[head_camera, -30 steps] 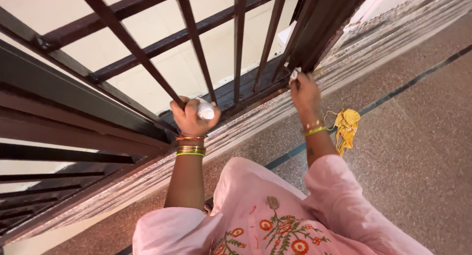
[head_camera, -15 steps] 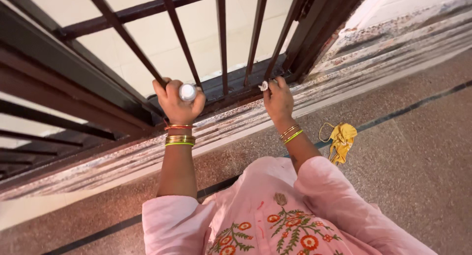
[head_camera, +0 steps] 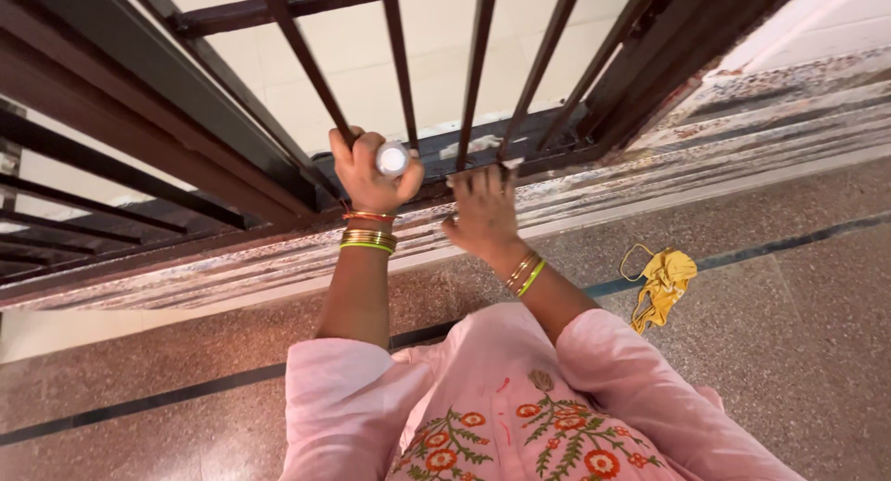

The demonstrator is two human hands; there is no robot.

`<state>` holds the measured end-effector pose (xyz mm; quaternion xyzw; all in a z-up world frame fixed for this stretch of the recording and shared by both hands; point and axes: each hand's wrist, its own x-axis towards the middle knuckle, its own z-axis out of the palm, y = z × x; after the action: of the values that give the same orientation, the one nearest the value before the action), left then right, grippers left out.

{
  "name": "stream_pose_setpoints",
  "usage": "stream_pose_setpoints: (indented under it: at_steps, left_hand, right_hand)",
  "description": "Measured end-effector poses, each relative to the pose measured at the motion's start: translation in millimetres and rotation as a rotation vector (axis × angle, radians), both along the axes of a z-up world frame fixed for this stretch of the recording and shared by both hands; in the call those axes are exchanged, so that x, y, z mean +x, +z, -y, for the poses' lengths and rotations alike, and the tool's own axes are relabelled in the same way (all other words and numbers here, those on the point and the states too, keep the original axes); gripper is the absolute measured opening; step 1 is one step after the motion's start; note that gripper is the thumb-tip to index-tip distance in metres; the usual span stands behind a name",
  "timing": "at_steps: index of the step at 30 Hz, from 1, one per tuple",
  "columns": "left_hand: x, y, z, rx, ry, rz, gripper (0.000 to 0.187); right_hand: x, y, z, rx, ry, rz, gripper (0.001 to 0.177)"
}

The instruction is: The person cleans a brown metal gate by spraying liquid from a small bottle onto the bars and wiping them with a white cloth. They work methodically along the lower horizontal bar and vertical bars, repeatedly spraying and wiping to remove dirt.

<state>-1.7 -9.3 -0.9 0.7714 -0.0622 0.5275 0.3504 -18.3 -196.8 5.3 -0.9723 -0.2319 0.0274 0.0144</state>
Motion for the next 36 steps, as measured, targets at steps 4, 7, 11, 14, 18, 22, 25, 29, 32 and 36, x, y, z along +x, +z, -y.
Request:
stream_pose_setpoints:
  at_steps: [4, 7, 11, 14, 18, 22, 25, 29, 32, 36]
  left_hand:
    - [0.1, -0.4, -0.4, 0.015, 0.019, 0.009, 0.046]
    - [-0.6, -2.0, 1.0, 0.007, 0.019, 0.004, 0.044]
    - [-0.3, -3.9, -1.2, 0.013, 0.004, -0.015, 0.044]
    - [0.8, -3.7, -3.5, 0.033, 0.015, -0.013, 0.046]
    - [0.3, -4.3, -2.8, 0.028, 0.008, 0.011, 0.046]
    - [1.5, -3.1, -2.7, 0.034, 0.015, 0.030, 0.043]
    - [1.8, -3.2, -1.8, 0.032, 0.018, 0.017, 0.042]
    - [-1.0, -0.2, 0.9, 0.002, 0.021, 0.004, 0.043]
    - [-2.1, 0.4, 1.8, -0.014, 0.018, -0.016, 0.045]
    - [-2.5, 0.1, 1.6, -0.013, -0.021, -0.052, 0.049]
  right_hand:
    - [-22.2, 5.5, -49.1, -0.008, 0.087, -0.066, 0.075]
    - [-33.8, -7.0, -81.9, 0.173, 0.247, 0.089, 0.066]
    - [-32.8, -18.2, -98.9, 0.204, 0.403, 0.153, 0.064]
    - [-28.4, -14.1, -89.9, 0.100, 0.339, -0.030, 0.051]
    - [-13.9, -8.0, -52.7, 0.022, 0.130, -0.117, 0.056]
    - [13.0, -2.2, 9.4, -0.164, -0.128, -0.057, 0.067]
    - [27.1, -2.6, 64.4, -0.093, -0.219, 0.092, 0.069]
    - [25.7, -12.0, 92.6, 0.089, -0.191, 0.233, 0.077]
    - [28.4, -19.1, 89.0, 0.151, -0.208, 0.166, 0.075]
    - [34.9, -33.3, 85.4, 0.154, -0.194, 0.134, 0.081]
